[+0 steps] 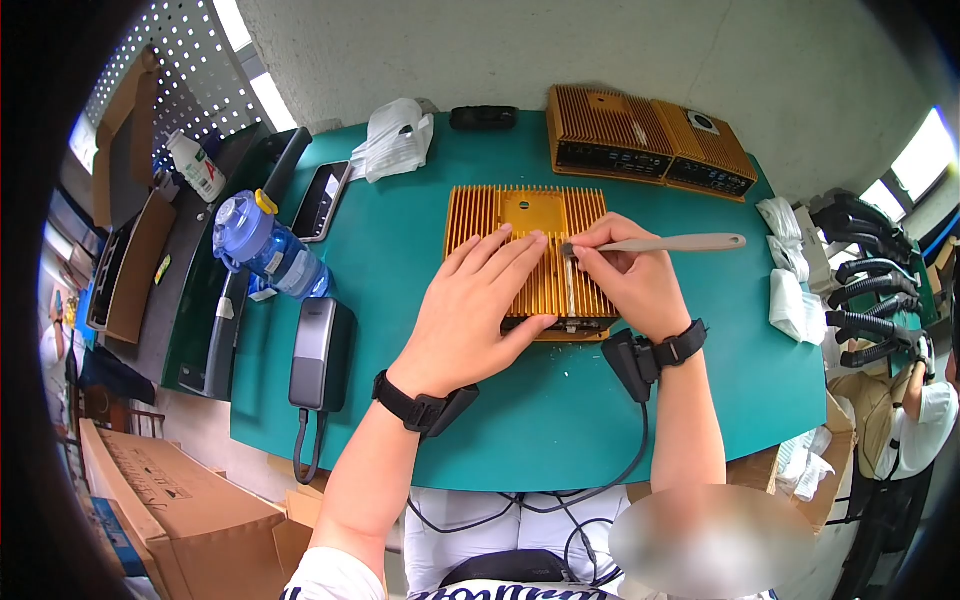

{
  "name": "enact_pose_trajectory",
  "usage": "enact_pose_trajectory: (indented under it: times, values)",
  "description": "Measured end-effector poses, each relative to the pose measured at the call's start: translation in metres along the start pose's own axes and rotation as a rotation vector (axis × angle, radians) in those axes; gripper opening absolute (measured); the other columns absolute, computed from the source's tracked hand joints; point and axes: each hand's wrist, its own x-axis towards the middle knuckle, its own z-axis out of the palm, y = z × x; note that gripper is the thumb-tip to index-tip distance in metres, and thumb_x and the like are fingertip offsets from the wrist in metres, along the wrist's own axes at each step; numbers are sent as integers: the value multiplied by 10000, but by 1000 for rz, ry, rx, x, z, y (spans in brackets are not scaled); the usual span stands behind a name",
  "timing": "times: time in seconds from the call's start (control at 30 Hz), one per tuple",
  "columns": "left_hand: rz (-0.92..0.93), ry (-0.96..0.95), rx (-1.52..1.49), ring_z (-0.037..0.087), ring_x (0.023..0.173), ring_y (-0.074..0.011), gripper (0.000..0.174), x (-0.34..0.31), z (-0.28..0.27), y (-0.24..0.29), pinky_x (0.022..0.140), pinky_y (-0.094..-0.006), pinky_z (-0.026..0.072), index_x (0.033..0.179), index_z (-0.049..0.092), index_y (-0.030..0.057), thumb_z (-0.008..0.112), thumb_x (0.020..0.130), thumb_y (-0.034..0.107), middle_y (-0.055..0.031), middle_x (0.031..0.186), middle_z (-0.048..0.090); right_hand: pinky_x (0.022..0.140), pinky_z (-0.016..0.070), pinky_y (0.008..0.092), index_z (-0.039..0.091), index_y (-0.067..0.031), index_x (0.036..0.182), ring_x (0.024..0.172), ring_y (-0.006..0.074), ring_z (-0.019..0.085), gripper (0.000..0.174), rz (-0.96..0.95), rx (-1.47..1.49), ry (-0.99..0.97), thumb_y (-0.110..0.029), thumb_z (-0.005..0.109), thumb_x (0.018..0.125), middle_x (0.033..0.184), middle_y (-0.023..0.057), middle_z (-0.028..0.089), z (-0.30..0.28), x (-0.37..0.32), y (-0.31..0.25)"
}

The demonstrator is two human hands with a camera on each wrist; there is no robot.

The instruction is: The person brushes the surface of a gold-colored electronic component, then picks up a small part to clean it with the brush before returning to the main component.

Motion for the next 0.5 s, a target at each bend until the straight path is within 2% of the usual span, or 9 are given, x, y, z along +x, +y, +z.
enact_pose_trajectory:
  times: [0.5]
  values:
    - [-2,4,9,445,1354,-331,689,-1,1,0,1140,-455,329,1413,482,34,720,832,319,-113,1434,523,716,502,226,605,30,926,817,70,585,63,21,58,-37,-25,635,925,918,35,620,-5,1,3]
